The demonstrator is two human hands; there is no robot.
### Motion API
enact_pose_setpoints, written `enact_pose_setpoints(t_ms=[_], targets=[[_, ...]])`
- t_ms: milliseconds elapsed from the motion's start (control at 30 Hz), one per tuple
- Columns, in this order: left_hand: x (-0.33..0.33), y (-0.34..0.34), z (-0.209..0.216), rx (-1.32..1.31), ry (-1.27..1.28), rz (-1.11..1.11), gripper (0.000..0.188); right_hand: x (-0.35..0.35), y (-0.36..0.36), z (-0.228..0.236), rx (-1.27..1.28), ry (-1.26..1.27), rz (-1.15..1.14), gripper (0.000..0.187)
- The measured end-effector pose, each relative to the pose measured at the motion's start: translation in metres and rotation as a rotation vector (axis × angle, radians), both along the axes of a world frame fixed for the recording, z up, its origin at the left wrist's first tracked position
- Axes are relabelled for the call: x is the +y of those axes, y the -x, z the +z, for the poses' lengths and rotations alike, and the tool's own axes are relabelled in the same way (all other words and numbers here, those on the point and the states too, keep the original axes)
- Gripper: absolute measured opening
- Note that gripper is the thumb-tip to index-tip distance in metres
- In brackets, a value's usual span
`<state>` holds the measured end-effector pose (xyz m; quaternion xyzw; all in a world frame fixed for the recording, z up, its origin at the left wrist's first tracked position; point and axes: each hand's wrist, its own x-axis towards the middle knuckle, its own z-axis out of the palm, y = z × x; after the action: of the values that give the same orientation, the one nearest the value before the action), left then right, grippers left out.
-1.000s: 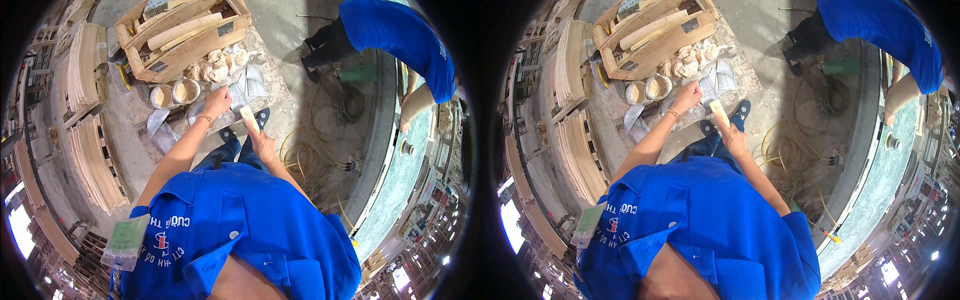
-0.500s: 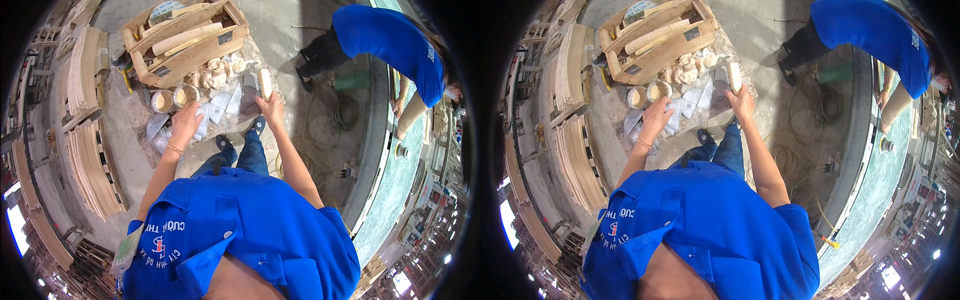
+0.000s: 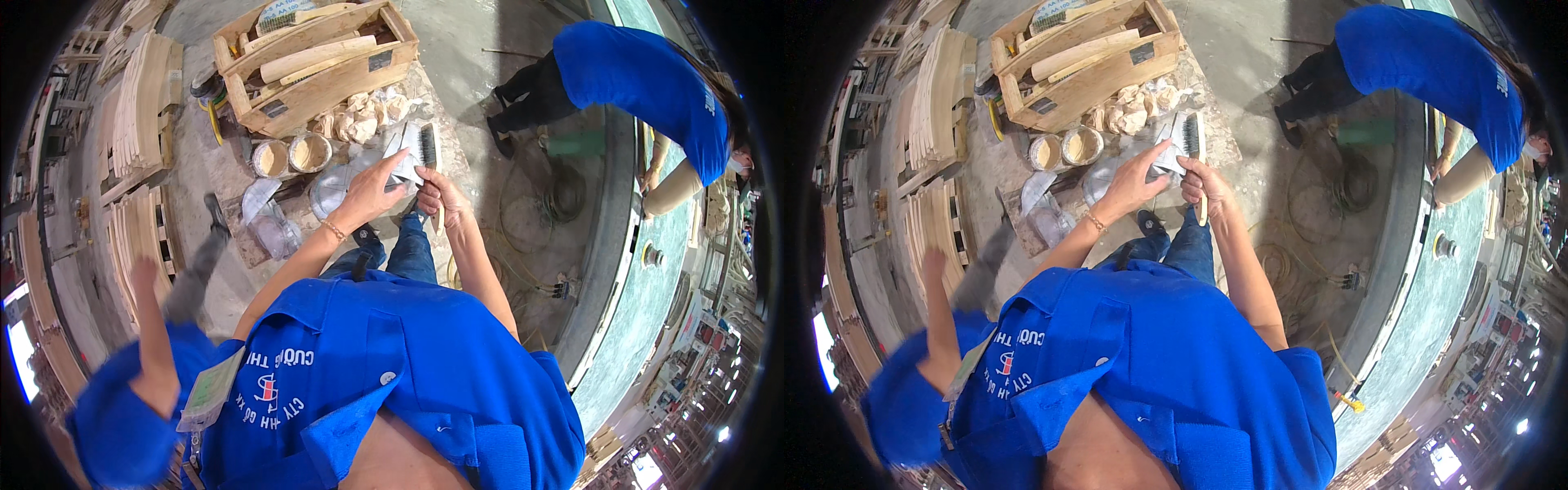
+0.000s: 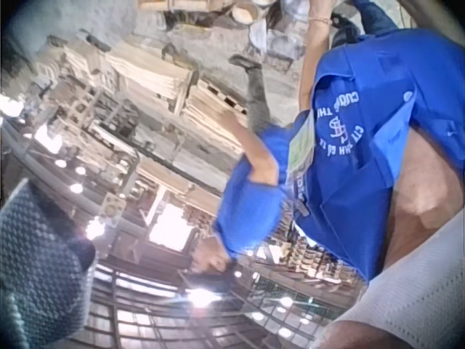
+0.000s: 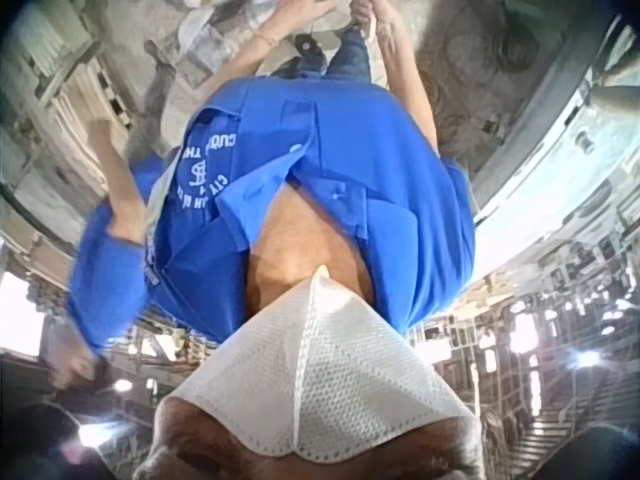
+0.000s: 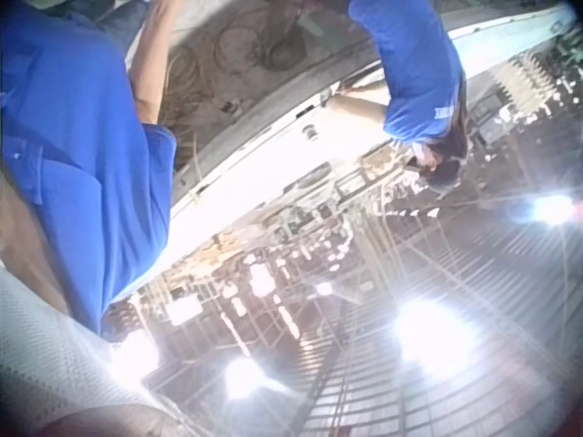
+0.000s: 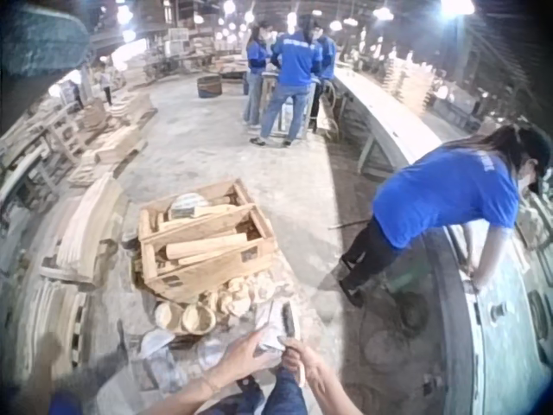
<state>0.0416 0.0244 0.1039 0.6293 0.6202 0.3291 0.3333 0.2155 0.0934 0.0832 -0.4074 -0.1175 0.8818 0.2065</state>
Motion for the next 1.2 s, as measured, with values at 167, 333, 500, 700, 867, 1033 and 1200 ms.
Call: enact_pose_setpoints(t_ms=[167,333,500,700,867,1033,1200], targets=[[0.002,0.006,0.01,-0.201,0.339,-0.064,0.045,-0.003,-0.005,-0.008,0.279,0.193,-0.145,0.024],[-0.014,0.026,-0.021,-0.847,0.579,-0.122,0.032,-0.004,0.007,-0.006,0.388,0.254,-0.069,0.015],[-0.017,0.041,-0.004,-1.152,0.706,-0.214,0.033,-0.008,0.003,0.0,0.228,0.066,-0.07,0.033],[-0.016,0.032,0.006,-1.284,0.643,-0.1,0.03,-0.017,0.004,0.012,0.09,-0.101,0.055,0.052],[-0.012,0.024,-0.009,-0.895,0.269,0.144,0.017,-0.03,0.005,0.016,0.001,-0.079,0.047,0.047],[-0.014,0.016,-0.015,-0.389,-0.096,0.17,0.012,-0.036,0.01,0.014,0.039,-0.133,0.038,0.031],[-0.019,0.013,-0.017,-0.829,0.143,0.511,0.023,-0.035,0.01,0.007,-0.121,-0.331,0.033,0.024]])
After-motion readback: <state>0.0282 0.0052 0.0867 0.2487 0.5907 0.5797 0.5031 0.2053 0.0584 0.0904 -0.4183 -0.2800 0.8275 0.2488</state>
